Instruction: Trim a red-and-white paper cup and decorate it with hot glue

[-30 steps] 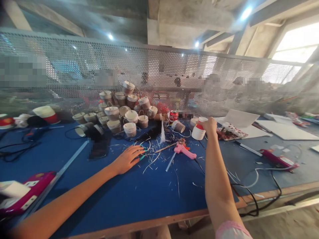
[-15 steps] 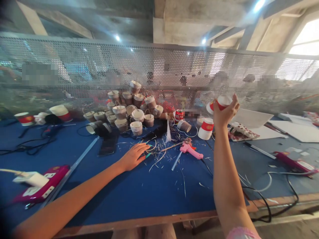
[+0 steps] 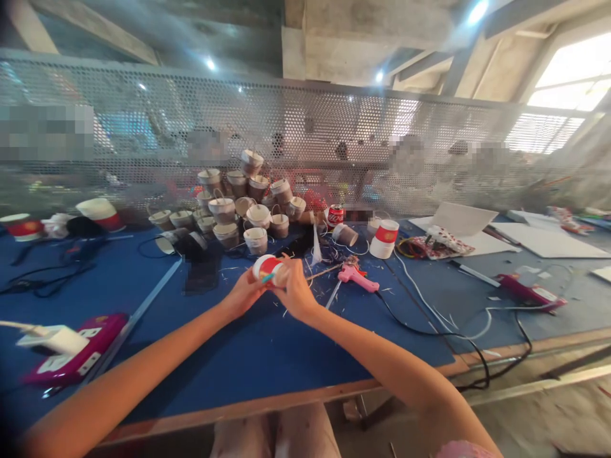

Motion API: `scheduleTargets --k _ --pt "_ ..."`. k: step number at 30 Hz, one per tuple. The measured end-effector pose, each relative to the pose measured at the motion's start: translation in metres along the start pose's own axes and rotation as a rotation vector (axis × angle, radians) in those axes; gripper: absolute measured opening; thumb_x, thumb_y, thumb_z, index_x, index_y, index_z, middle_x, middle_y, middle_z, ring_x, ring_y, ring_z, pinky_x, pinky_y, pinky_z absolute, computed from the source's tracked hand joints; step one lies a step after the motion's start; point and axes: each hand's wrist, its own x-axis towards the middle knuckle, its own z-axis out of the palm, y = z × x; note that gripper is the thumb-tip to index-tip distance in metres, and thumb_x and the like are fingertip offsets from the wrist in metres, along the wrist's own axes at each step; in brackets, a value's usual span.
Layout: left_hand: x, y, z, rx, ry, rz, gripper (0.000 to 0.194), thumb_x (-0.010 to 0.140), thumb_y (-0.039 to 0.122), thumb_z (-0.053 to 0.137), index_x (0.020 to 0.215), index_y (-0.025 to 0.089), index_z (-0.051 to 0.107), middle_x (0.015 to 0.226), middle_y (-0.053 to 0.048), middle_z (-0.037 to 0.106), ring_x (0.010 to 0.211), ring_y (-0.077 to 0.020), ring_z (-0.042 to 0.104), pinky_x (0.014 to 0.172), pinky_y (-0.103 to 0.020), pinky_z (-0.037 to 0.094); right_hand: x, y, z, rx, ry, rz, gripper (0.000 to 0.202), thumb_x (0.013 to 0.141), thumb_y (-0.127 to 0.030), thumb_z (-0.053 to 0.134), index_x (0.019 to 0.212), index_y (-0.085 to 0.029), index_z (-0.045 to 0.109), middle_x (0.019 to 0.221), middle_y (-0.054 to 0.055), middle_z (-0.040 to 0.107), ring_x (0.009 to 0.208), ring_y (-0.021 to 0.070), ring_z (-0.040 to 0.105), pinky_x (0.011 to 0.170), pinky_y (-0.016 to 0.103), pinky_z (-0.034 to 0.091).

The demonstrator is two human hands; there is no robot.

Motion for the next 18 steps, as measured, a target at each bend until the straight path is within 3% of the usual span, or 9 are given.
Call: scheduleTargets --k 2,5,9,14,18 --pt "0.000 0.000 0.002 -0.104 0.054 -0.023 0.067 0.053 0.030 0.084 0.114 0.018 0.058 0.107 -0.007 0.069 0.101 -0.0227 0.063 0.094 -0.036 0.046 -0.007 -0.001 0.000 -0.134 -0.042 -0.094 0.053 0.079 -0.026 0.062 0.125 -0.020 0.034 0.126 0.017 0.045 0.125 0.0276 0.042 0.104 0.048 0.036" --pt "0.002 0.002 0.002 -0.231 0.122 -0.062 0.046 0.056 0.022 0.082 0.097 0.011 0.065 0.096 -0.007 0.072 0.092 -0.0184 0.066 0.090 -0.027 0.047 -0.007 -0.002 -0.009 -0.304 -0.116 -0.188 0.055 0.083 -0.022 0.058 0.131 -0.018 0.031 0.134 0.018 0.043 0.133 0.0269 0.033 0.106 0.048 0.034" --pt "0.002 0.009 0.002 -0.333 0.154 -0.114 0.037 0.061 0.012 0.075 0.095 0.012 0.064 0.093 -0.007 0.073 0.087 -0.0183 0.067 0.084 -0.030 0.052 -0.007 -0.004 -0.033 -0.444 -0.318 -0.213 0.061 0.082 -0.029 0.059 0.135 -0.019 0.031 0.134 0.015 0.045 0.131 0.0268 0.037 0.104 0.047 0.038" --pt "0.000 0.019 0.002 -0.432 0.221 -0.167 0.034 0.071 0.007 0.060 0.104 0.017 0.058 0.091 -0.005 0.072 0.085 -0.0227 0.069 0.081 -0.045 0.055 -0.016 -0.005 -0.069 -0.832 -0.213 -0.009 0.037 0.086 -0.035 0.052 0.113 -0.010 0.051 0.111 0.018 0.056 0.105 0.0296 0.053 0.090 0.046 0.046" --pt "0.003 0.023 -0.001 -0.486 0.266 -0.227 0.028 0.076 0.008 0.053 0.104 0.010 0.057 0.088 -0.010 0.072 0.083 -0.0231 0.069 0.077 -0.039 0.056 -0.029 0.006 -0.090 -1.155 -0.315 0.151 0.021 0.086 -0.024 0.049 0.099 -0.009 0.056 0.103 0.017 0.058 0.095 0.0287 0.054 0.082 0.042 0.047"
